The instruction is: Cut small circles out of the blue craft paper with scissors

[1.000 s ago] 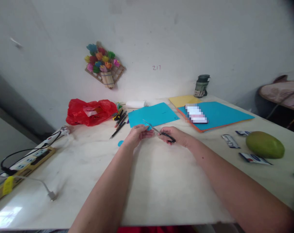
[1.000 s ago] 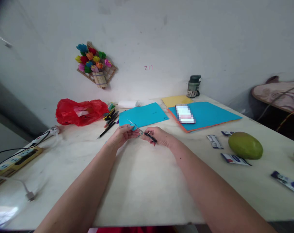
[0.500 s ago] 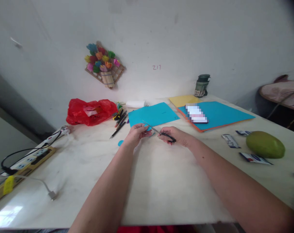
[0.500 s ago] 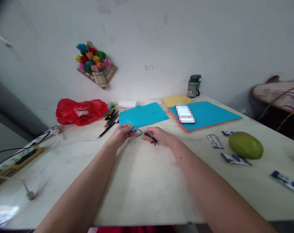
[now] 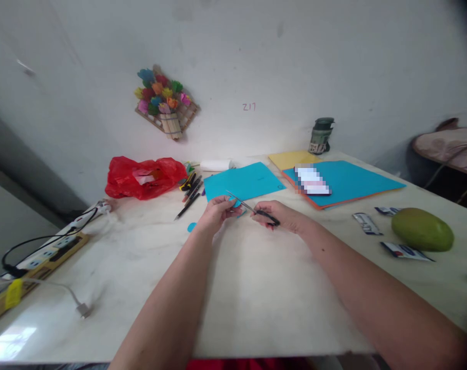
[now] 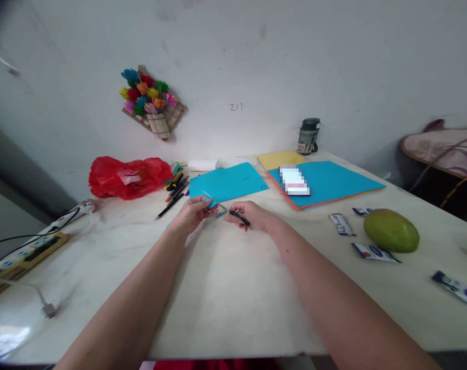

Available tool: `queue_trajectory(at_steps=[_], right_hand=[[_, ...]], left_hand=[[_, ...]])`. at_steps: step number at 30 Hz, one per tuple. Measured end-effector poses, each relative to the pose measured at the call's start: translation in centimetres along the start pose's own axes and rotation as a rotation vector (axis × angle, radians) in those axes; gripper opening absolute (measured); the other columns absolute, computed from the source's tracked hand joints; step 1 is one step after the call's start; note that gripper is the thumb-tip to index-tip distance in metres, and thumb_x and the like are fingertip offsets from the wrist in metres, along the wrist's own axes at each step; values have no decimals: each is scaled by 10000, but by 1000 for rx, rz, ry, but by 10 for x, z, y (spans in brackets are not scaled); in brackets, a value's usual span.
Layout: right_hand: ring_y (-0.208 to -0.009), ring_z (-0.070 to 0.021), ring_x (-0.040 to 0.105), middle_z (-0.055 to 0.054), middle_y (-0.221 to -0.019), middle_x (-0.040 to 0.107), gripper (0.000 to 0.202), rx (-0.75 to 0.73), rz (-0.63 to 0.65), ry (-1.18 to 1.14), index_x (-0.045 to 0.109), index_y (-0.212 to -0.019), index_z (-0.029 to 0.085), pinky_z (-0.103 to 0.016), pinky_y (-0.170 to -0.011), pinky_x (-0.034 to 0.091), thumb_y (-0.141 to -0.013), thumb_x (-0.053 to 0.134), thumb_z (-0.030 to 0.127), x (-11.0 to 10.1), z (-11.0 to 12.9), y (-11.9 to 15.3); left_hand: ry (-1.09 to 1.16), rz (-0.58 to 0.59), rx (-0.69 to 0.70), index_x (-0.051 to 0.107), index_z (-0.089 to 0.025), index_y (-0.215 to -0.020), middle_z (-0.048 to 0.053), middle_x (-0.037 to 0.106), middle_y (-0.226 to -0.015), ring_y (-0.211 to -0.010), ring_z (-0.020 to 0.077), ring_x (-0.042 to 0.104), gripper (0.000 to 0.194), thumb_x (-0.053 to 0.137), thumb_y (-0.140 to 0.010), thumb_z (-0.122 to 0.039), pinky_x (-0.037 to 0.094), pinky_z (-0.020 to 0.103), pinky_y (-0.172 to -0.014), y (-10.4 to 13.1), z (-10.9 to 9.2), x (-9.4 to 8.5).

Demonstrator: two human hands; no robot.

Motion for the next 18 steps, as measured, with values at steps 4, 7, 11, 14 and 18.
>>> queue_trajectory(at_steps=[4, 7, 11, 14, 18], right_hand=[[-418, -57, 396, 55, -517, 464, 285, 3, 2, 0, 548, -741, 157, -204, -397, 314, -637, 670, 393, -1, -1, 0], [-411, -55, 391, 55, -511, 463, 284, 9, 3, 8, 540, -737, 159, -200, -397, 312, -648, 666, 398, -1, -2, -1], [-393, -56, 386, 57, -491, 453, 247, 10, -12, 33, 539, -743, 163, -200, -385, 296, -672, 648, 373, -1, -3, -1], [-404, -66, 392, 59, -476, 438, 214, -2, -9, -3, 539, -730, 166, -204, -389, 311, -661, 644, 339, -1, -2, -1], [-410, -67, 385, 61, -472, 431, 230, 0, 9, -44, 537, -719, 164, -206, -395, 315, -642, 647, 350, 0, -1, 0]], left_hand=[[-8, -2, -2, 525, -117, -668, 57, 651, -691, -612, 151, 638, 222, 714, -644, -232, 501, 274, -620, 1, -1, 2], [-1, -11, -16, 530, -120, -689, 56, 656, -678, -591, 146, 632, 229, 721, -636, -236, 503, 272, -609, 1, -2, 1], [-10, 6, -45, 543, -121, -719, 61, 660, -657, -534, 140, 618, 232, 718, -643, -253, 494, 265, -571, 1, -1, -1], [-21, 23, -56, 536, -123, -703, 48, 652, -640, -504, 127, 604, 231, 719, -643, -250, 482, 252, -550, 1, -1, -2], [-33, 55, -53, 529, -124, -687, 22, 623, -581, -452, 97, 563, 233, 713, -659, -263, 445, 215, -493, 1, -2, -2]])
Point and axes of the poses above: each hand's wrist, its own y-axis away from the middle knuckle, its own x-axis out of the palm, z = x × y, the point moved 3 cm from there along -y, towards the middle knuckle
